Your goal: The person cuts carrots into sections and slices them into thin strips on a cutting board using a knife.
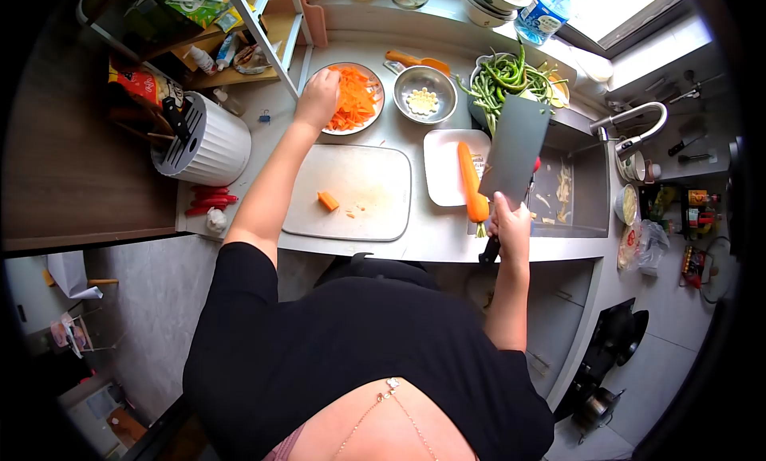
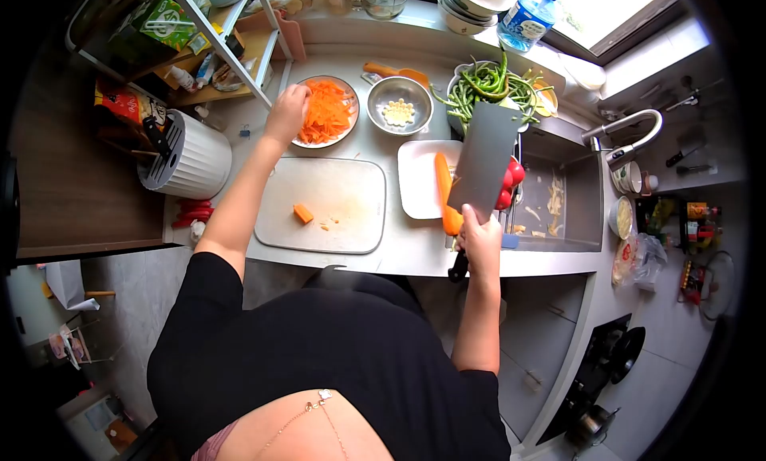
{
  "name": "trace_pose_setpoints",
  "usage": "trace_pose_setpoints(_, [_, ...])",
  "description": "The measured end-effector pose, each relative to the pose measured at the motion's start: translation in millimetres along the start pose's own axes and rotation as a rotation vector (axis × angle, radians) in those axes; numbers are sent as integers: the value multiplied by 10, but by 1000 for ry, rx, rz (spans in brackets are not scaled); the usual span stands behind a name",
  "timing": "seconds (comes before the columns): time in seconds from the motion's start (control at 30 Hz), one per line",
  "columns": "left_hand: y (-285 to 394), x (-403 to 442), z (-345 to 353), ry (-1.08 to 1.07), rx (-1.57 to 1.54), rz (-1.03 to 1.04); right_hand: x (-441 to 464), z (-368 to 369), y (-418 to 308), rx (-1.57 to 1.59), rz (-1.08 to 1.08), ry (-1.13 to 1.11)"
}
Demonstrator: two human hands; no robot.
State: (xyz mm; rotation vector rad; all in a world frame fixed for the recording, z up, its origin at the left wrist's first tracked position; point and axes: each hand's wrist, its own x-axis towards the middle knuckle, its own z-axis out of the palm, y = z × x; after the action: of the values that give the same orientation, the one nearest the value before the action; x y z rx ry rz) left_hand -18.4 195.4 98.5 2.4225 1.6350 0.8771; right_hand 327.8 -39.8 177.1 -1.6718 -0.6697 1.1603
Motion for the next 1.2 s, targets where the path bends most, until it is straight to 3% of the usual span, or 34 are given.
trace_pose_setpoints(0.1, [-260, -187, 254, -109, 204, -50, -29, -161, -127, 38, -33, 84])
trace_pose_setpoints(0.13, [-235, -241, 224, -39, 165, -23, -86, -182, -213, 64, -50, 112])
trace_pose_setpoints(0.37, [103, -1283, -172, -242, 55, -434, -187, -360, -288, 84, -61, 196])
trace_pose_setpoints(0.5, [121, -2035, -77, -271, -171, -661, -147, -318, -163, 61, -22, 135])
trace_pose_setpoints(0.57, [143, -2317, 76, -140, -251, -677, -78, -245, -61, 64, 15, 76])
trace_pose_setpoints(0.67, [271, -2431, 227, -159, -342, -771, -26, 14, 41, -26, 40, -38])
trace_pose_setpoints(0.8, [555, -2193, 93, -276, -194, -777, -42, 340, 101, -182, 56, -200])
trace_pose_setpoints(1.03, [662, -2070, 226, -258, -183, -358, -101, 625, 220, -526, 51, -380])
trace_pose_setpoints(1.1, [749, -2029, 269, -251, -226, -310, -74, 658, 393, -660, -127, -370])
trace_pose_setpoints(1.2, [874, -2045, 354, -222, -305, -257, -135, 680, 466, -720, -146, -372])
